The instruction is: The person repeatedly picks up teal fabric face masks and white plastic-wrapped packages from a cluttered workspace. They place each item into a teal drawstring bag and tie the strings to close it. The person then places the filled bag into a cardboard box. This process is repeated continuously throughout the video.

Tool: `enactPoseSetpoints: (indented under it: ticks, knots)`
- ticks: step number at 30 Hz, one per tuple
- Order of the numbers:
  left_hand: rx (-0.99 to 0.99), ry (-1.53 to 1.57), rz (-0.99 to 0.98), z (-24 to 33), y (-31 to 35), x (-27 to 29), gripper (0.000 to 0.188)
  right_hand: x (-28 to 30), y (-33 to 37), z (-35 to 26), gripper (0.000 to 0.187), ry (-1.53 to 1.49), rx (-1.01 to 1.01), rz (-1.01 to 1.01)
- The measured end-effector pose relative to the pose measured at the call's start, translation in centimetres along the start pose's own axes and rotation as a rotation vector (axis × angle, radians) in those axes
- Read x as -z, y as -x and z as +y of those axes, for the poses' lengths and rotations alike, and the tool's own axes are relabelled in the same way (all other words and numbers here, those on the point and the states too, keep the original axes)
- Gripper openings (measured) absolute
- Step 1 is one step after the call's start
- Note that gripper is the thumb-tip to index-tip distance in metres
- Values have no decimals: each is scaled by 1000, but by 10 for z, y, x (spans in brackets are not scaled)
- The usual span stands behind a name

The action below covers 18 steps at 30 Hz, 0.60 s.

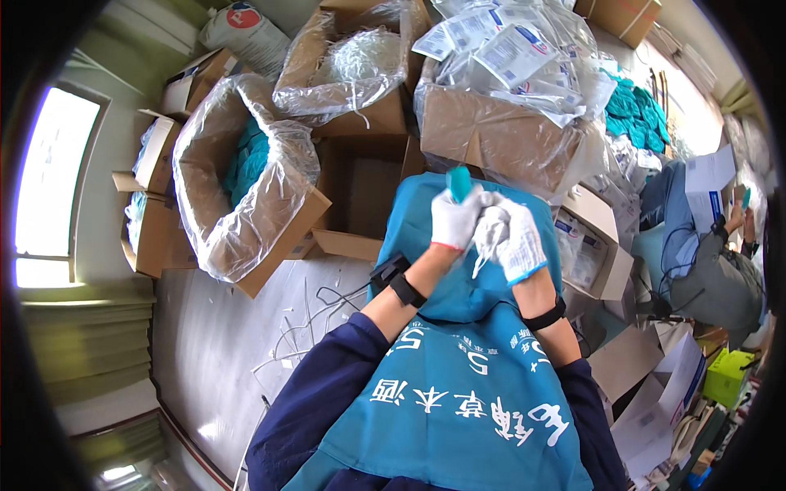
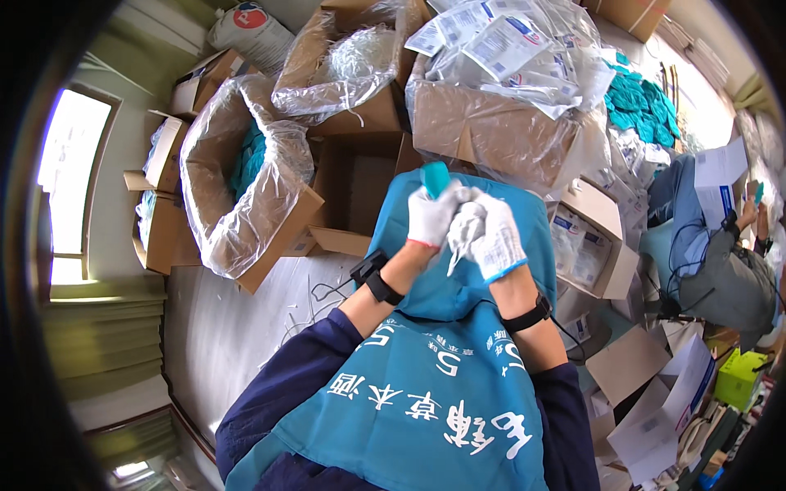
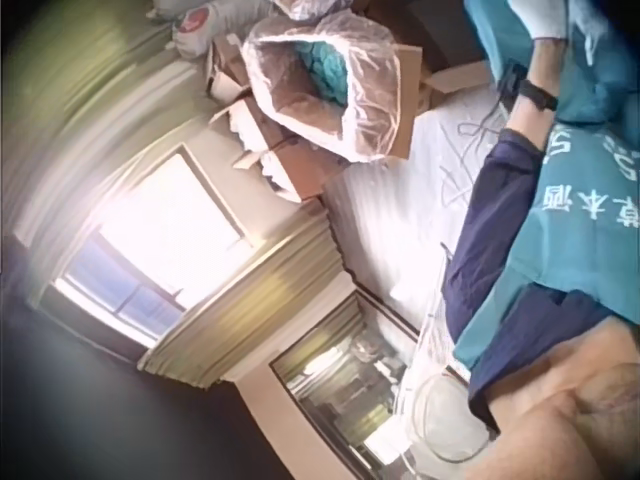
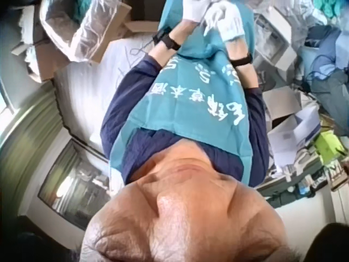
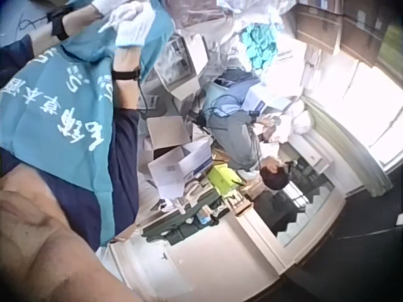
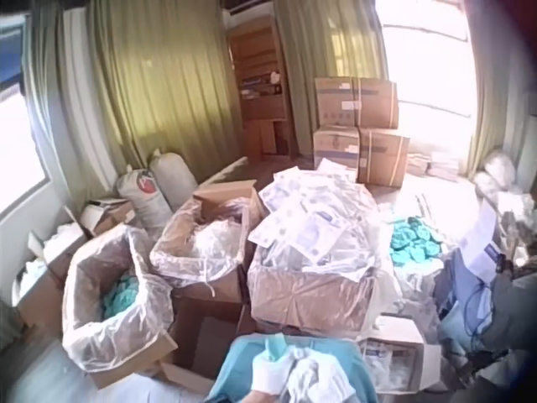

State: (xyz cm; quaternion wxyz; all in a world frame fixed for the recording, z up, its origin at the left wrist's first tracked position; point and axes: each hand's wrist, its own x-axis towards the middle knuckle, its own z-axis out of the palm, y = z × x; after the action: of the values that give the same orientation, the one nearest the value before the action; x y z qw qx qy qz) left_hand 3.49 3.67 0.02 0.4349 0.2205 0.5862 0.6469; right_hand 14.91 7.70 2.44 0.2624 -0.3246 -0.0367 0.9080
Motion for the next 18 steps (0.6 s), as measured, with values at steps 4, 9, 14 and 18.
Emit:
enactPoseSetpoints:
  ticks: [4,9,14,18]
  knots:
    - [-73,-72,-294,10,48,14,10,67,-70,-35,22,-413,113,78]
    - [51,-119,-235,36,110,56,7,154,-70,-122,15,171,628,-104]
    - [22,205,204,69,21,157,21,128,-15,-101,27,171,588,271]
    - [-257,-72,405,115,-62,257,18,146,24,-76,28,147,415,197]
